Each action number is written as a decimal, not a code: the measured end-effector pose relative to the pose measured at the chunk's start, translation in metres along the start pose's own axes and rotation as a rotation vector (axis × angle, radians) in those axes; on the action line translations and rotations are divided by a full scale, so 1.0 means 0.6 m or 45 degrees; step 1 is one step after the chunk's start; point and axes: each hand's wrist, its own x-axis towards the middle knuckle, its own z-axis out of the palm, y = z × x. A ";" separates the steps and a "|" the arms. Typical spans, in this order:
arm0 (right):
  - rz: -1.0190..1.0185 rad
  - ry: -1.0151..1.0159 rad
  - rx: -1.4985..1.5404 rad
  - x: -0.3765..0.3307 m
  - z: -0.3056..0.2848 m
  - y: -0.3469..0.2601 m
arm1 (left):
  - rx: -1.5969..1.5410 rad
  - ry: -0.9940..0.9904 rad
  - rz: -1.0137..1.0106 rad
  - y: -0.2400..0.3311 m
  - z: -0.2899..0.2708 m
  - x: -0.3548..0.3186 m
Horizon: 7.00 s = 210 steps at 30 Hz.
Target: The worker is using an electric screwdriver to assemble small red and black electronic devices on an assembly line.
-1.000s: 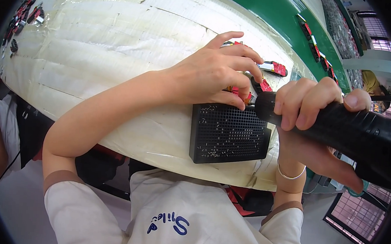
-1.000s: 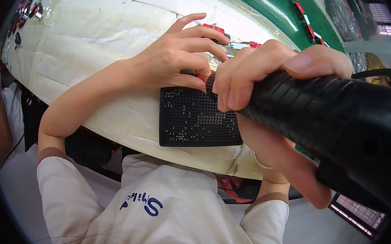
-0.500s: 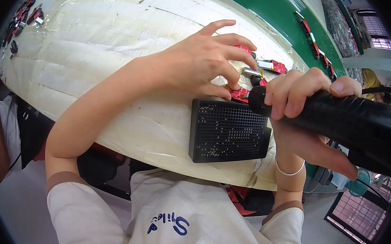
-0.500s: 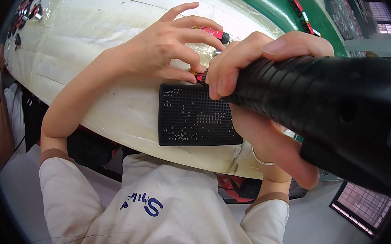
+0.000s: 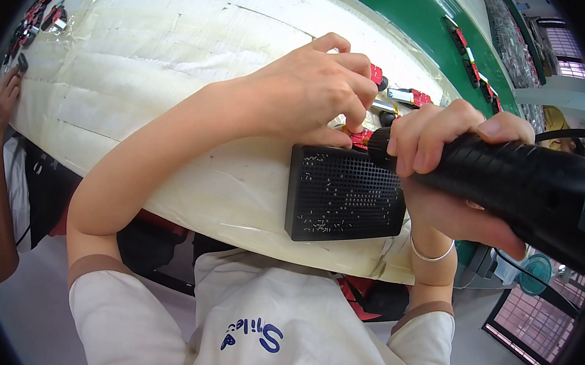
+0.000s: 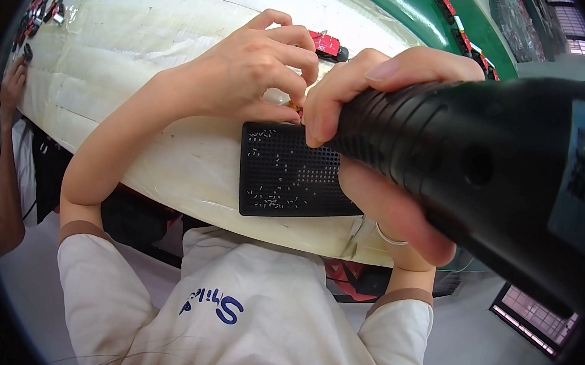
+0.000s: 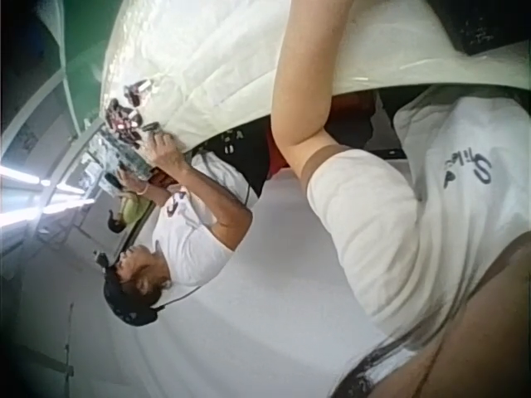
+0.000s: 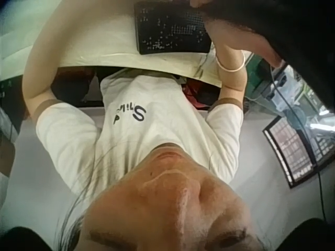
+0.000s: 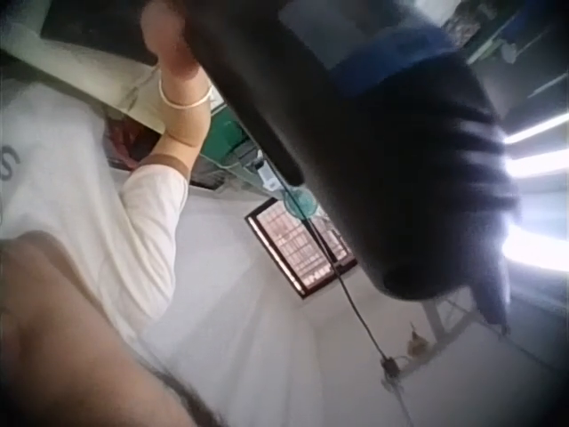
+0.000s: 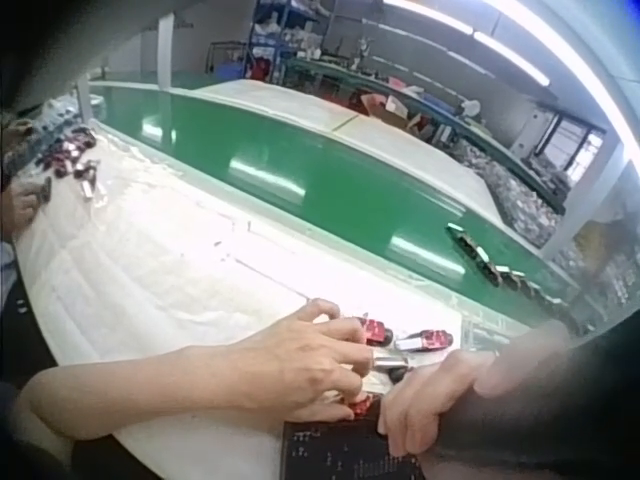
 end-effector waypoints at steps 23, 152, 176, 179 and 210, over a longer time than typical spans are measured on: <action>0.102 0.034 0.206 -0.022 0.027 -0.029 | -0.589 -0.192 -0.300 0.000 -0.011 0.004; 0.065 -0.114 0.080 0.002 -0.009 -0.023 | -0.239 -0.050 -0.105 0.006 0.011 -0.004; 0.073 0.083 0.169 -0.021 0.020 -0.087 | -0.489 -0.199 0.134 0.035 -0.009 0.007; 0.081 0.108 0.253 -0.038 0.029 -0.065 | -0.497 -0.171 0.138 0.031 -0.010 -0.002; -0.077 -0.024 0.132 -0.008 -0.036 0.007 | -0.209 -0.164 -0.155 0.009 0.001 -0.003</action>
